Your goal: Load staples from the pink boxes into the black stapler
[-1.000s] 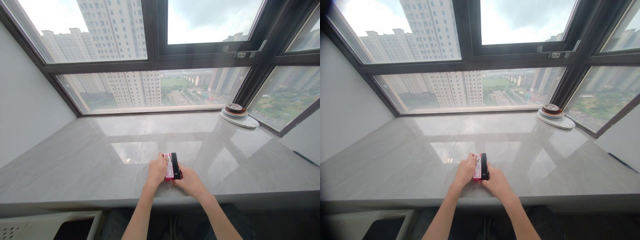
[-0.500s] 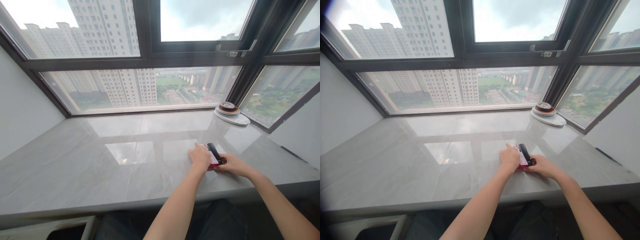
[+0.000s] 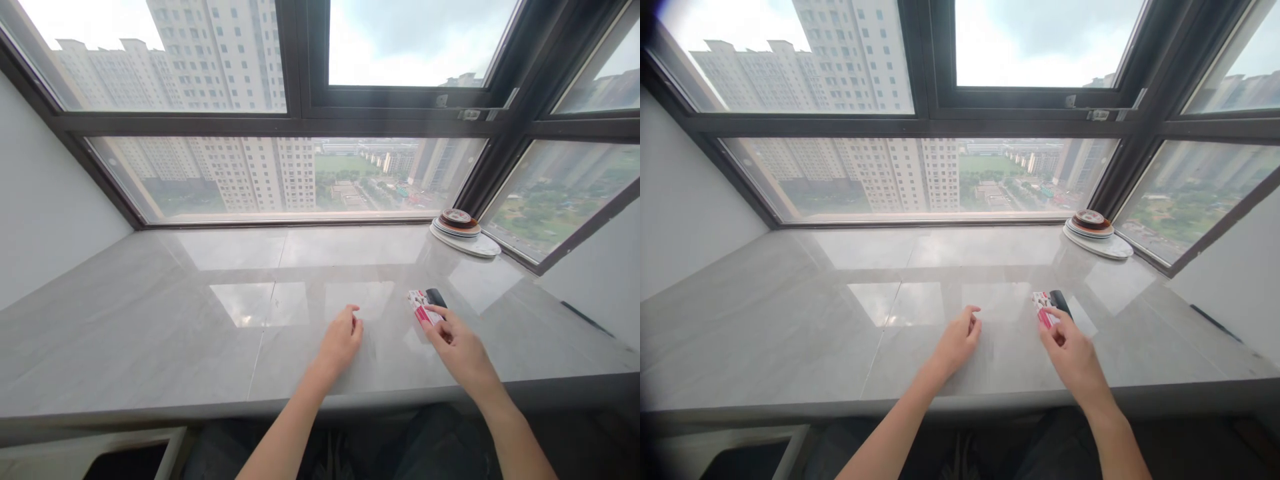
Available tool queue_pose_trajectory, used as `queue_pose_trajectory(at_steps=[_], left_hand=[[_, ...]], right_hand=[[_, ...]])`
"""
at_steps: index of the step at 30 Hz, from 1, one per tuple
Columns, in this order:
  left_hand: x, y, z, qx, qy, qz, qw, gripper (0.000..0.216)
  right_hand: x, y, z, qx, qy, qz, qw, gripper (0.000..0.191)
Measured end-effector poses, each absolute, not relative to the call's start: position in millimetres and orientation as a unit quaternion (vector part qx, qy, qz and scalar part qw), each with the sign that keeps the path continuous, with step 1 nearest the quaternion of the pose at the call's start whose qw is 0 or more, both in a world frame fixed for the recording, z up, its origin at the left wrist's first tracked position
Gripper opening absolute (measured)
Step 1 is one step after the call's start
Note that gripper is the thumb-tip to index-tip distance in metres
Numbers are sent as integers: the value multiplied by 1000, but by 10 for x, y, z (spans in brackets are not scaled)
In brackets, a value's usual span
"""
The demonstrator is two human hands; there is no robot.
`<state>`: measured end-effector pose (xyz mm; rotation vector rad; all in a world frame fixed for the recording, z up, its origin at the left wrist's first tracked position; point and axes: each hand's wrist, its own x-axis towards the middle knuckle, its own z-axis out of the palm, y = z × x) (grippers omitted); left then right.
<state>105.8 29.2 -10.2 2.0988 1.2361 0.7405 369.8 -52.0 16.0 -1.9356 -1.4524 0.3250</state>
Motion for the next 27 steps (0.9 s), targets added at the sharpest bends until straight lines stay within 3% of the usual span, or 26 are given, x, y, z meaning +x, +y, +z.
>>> queue_pose_trajectory(at_steps=[3,8,12,27], left_hand=[[370,138,-176,795,516,285,147,45],[-154,-50,-245,787,586,193,7,53],[-159,-75,-254,787,594,165,-5,56],[-147,-65,-254,791,590,164,0,57]], right_hand=[[2777,-381,30,-648,-683,193,277,60],[1944,-129,-186,-665,-731,43,145,62],[1882,-137,-234,-681,-724,26,106,63],[1831,-242,-264,-705,-699,13,115,60]])
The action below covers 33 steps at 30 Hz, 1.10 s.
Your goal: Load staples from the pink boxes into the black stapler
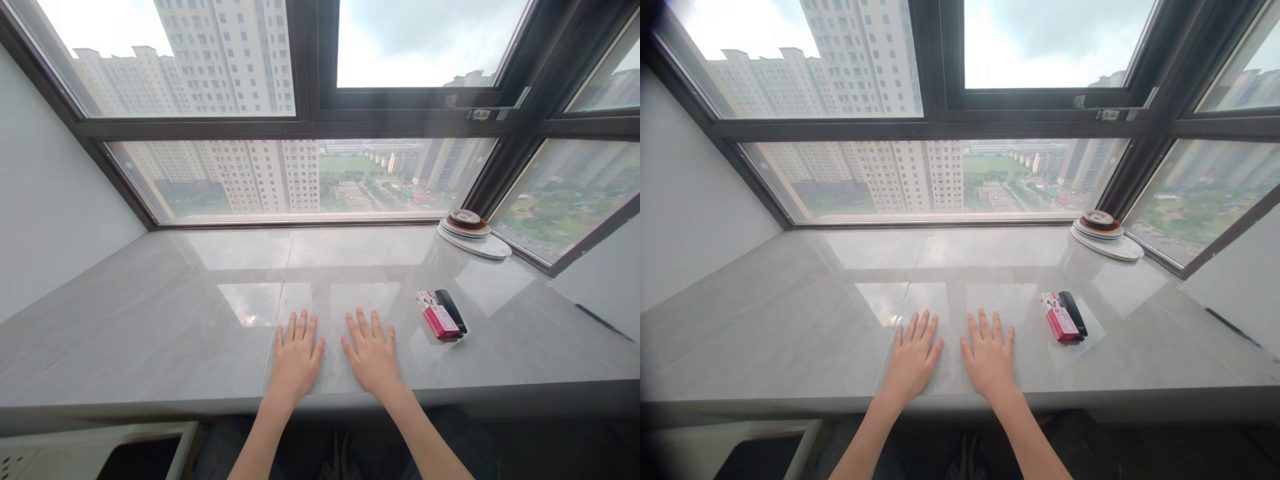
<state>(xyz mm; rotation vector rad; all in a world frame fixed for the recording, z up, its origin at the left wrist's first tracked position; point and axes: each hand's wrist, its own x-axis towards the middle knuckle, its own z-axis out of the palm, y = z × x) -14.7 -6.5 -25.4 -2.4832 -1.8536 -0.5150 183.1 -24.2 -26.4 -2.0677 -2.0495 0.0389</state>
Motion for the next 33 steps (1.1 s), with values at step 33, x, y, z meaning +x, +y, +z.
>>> queue_pose_trajectory(at_steps=[33], left_hand=[[-175,-48,-286,-792,-587,-166,20,55]], right_hand=[[1848,-253,-234,-699,-707,17,101,71]])
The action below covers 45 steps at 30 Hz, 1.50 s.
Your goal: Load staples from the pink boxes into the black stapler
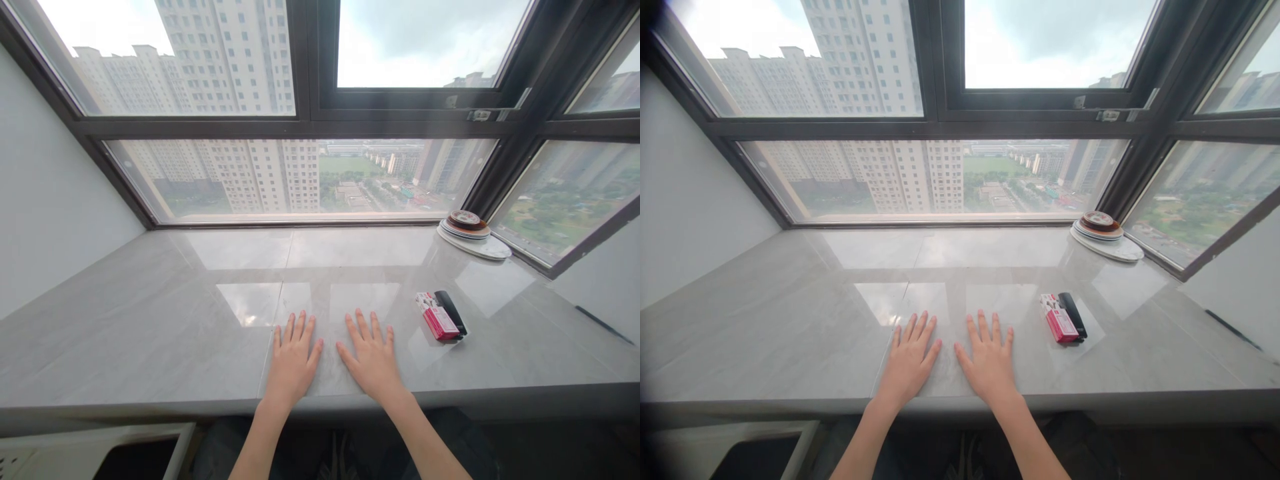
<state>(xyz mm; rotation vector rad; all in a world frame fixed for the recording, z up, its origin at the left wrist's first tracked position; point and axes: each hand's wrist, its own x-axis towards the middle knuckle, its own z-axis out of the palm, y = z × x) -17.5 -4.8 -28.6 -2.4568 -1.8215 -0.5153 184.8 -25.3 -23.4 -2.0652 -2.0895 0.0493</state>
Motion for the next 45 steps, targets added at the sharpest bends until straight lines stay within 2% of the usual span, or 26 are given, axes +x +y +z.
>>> queue_pose_trajectory(at_steps=[15,22,26,29,33,34,36,38,39,41,45], left_hand=[[-188,-41,-276,-791,-581,-193,-4,54],[-229,-51,-240,-780,-578,-234,-52,43],[-228,-63,-233,-782,-578,-229,-43,43],[-222,-74,-238,-789,-575,-214,-29,45],[-222,-82,-244,-798,-569,-197,-15,49],[-222,-83,-244,-799,-569,-195,-14,49],[-221,-85,-241,-798,-570,-192,-13,49],[-216,-89,-234,-796,-573,-193,-15,49],[-212,-92,-230,-795,-574,-194,-16,48],[-203,-97,-223,-793,-576,-197,-19,48],[-183,-99,-222,-789,-576,-209,-28,48]], right_hand=[[1848,-256,-256,-696,-709,9,114,69],[1860,-242,-276,-695,-709,16,119,69],[1836,-248,-281,-692,-710,18,134,69],[1878,-249,-202,-682,-708,45,178,63],[2357,-229,45,-624,-703,177,292,50],[2581,-216,104,-635,-675,164,338,52],[3124,-176,179,-689,-604,54,397,54],[3704,-123,183,-748,-524,-15,407,61],[3967,-95,163,-781,-491,-8,386,63],[4369,-44,103,-809,-474,88,337,62],[4496,10,26,-737,-552,244,304,56]])
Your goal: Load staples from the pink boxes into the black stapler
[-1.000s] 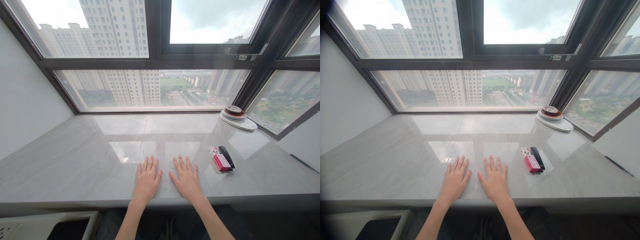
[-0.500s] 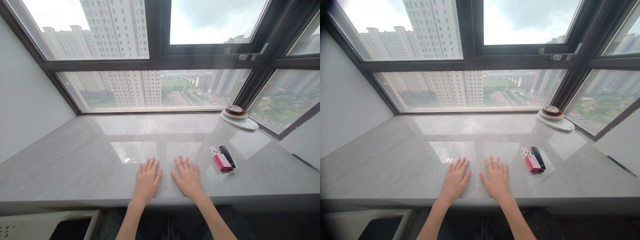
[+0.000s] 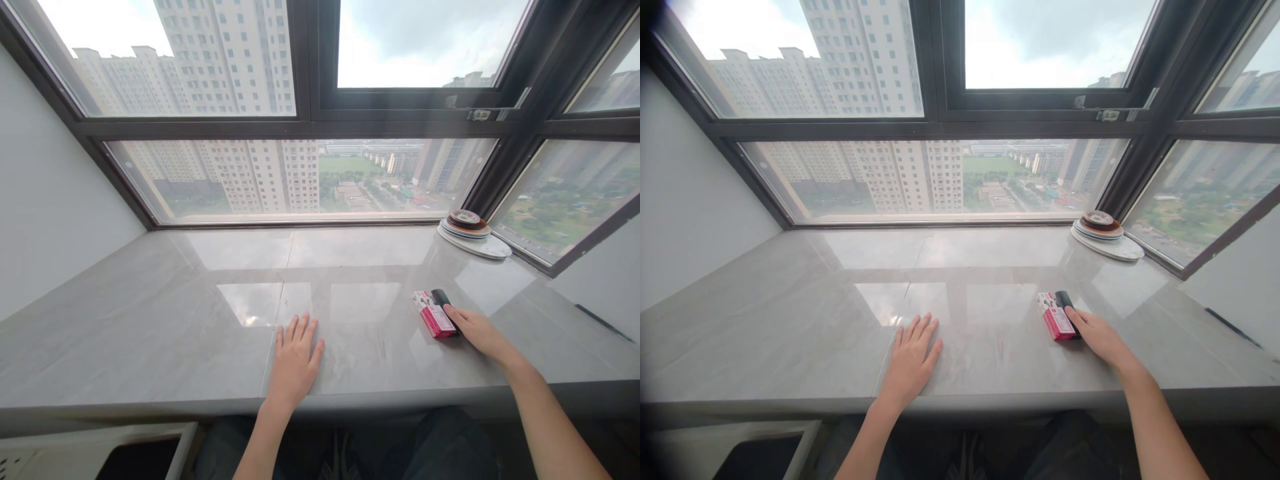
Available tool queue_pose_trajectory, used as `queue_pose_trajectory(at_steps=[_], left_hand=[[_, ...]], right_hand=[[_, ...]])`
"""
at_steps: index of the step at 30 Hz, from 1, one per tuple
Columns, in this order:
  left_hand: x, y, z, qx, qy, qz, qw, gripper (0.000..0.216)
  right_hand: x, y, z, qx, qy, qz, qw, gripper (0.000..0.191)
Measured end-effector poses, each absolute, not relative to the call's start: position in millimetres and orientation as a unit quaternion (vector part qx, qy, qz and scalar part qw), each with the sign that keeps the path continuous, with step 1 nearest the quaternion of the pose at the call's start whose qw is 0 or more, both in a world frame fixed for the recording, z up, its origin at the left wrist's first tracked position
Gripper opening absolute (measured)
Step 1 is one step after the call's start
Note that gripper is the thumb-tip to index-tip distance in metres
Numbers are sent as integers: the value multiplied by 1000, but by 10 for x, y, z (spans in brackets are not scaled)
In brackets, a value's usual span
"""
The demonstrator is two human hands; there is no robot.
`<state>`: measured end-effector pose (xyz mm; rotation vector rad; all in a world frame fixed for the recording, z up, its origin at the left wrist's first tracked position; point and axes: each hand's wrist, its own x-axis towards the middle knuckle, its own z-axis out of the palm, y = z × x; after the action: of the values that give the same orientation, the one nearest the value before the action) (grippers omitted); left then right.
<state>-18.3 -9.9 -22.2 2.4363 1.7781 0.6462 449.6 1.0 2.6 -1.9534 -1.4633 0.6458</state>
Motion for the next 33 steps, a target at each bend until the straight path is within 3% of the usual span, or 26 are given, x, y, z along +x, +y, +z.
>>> queue_pose_trajectory(at_steps=[7,14,18,24,33], left_hand=[[-185,-68,-195,773,585,234,74,45],[-20,51,-94,694,647,278,150,60],[141,76,-12,676,670,292,97,69],[-12,73,2,659,680,308,95,40],[-883,550,13,560,775,288,58,42]], right_hand=[[3113,15,61,-650,-583,364,325,60],[1655,73,15,-640,-602,275,390,50],[1624,46,-11,-653,-596,244,399,51],[2103,-98,-88,-670,-565,237,419,57],[2138,-156,-98,-666,-563,251,421,57]])
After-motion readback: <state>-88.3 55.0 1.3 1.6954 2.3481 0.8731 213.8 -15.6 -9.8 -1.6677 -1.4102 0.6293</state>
